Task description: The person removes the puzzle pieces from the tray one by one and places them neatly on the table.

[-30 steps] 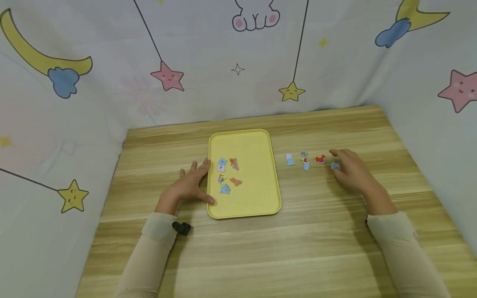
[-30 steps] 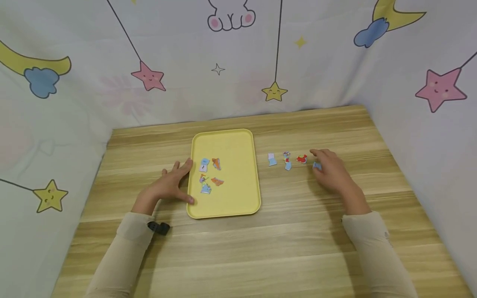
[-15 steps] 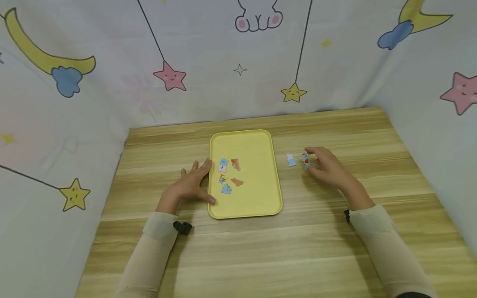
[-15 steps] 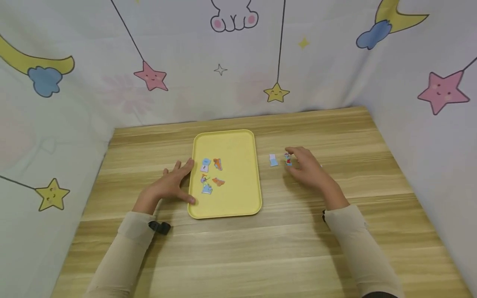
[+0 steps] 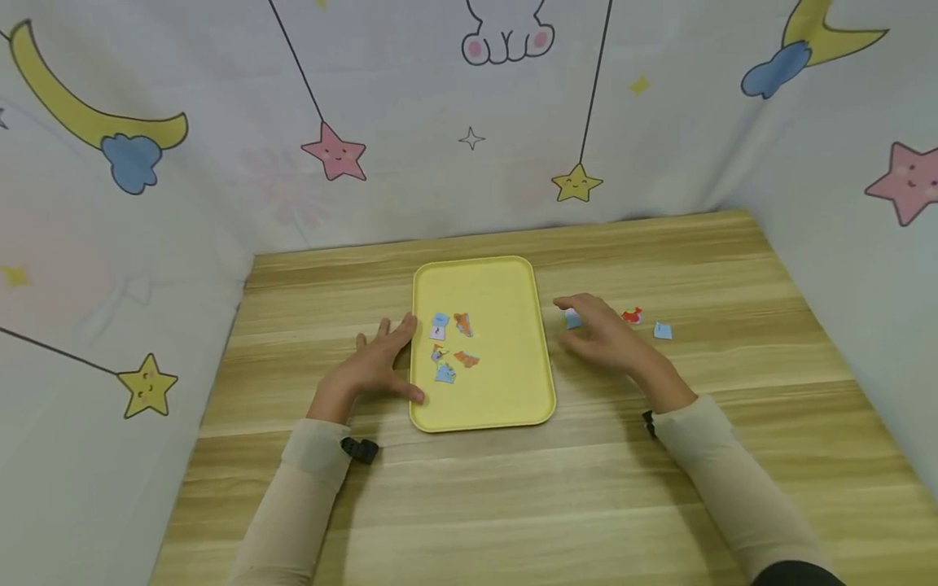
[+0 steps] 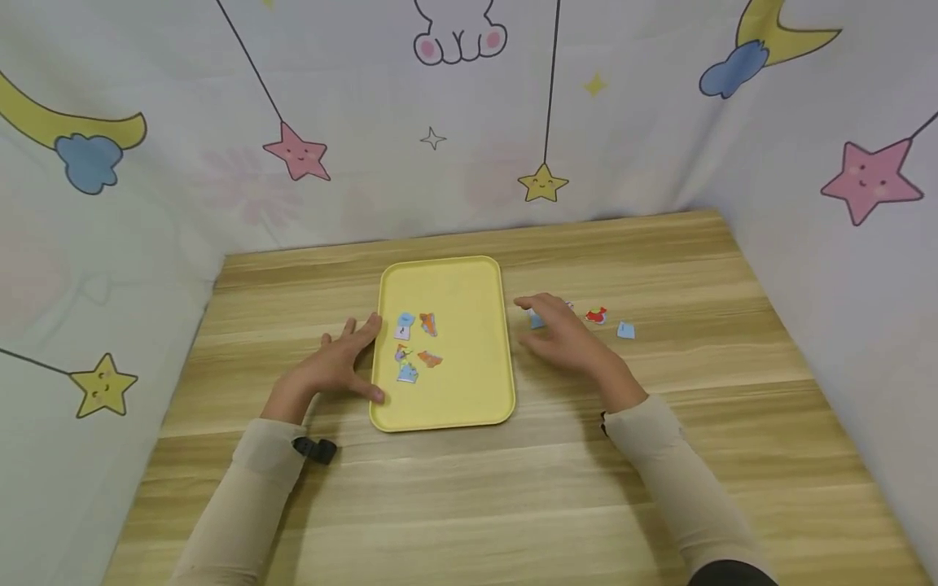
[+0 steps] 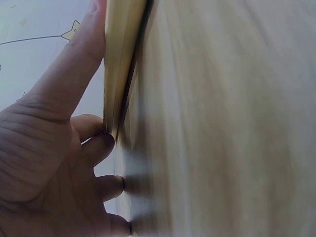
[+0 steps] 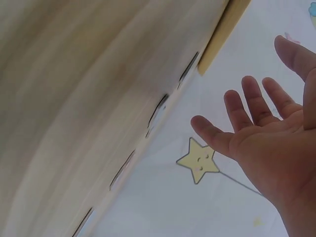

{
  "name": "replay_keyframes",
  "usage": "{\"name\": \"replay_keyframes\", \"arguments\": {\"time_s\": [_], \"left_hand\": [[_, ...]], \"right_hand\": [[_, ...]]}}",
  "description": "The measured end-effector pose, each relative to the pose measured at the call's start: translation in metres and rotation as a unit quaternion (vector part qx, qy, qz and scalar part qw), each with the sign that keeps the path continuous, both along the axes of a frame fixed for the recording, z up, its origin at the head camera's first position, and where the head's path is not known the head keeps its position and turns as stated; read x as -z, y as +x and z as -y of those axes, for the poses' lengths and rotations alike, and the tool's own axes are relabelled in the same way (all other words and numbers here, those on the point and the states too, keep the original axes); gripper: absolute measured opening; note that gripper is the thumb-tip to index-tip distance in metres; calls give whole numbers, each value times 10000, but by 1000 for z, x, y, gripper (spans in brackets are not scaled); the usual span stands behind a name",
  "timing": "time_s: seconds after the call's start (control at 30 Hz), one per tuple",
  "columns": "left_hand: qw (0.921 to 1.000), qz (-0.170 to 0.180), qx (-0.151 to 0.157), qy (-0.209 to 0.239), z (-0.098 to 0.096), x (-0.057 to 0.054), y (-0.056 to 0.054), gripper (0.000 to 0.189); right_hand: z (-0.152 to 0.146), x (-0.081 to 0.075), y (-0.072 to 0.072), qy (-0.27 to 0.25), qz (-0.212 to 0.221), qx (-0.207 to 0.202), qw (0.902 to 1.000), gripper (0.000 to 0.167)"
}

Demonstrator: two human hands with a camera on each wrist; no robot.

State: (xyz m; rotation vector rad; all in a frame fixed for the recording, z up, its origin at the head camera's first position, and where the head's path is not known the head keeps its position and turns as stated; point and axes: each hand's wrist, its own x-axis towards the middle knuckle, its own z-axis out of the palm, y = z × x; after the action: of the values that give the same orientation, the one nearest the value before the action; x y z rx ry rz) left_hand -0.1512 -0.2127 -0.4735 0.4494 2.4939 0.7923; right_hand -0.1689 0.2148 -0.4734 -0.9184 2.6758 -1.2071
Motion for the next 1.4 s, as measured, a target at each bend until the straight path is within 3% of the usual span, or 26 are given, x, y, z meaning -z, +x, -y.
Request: {"name": "replay_keyframes", "arguments": {"time_s": [0.33,0.57,0.9,1.4], "left_hand": [[10000,-59,-53,-3,-1,-2,-2,145],[10000,-91,11,34,-1,-3,-4,145],[9998,-159,49,81,-2,-1,-7,146],[10000,-56,5,46,2,5,1,147]], "right_hand": [[31,-4,0,-61,182,-239,9995,57],[48,-5,-2,119,-87,-555,9984,57],[68,-4,-2,13,104,-665,9977,62],[89,4,2,420,220,-1094,9929,59]]}}
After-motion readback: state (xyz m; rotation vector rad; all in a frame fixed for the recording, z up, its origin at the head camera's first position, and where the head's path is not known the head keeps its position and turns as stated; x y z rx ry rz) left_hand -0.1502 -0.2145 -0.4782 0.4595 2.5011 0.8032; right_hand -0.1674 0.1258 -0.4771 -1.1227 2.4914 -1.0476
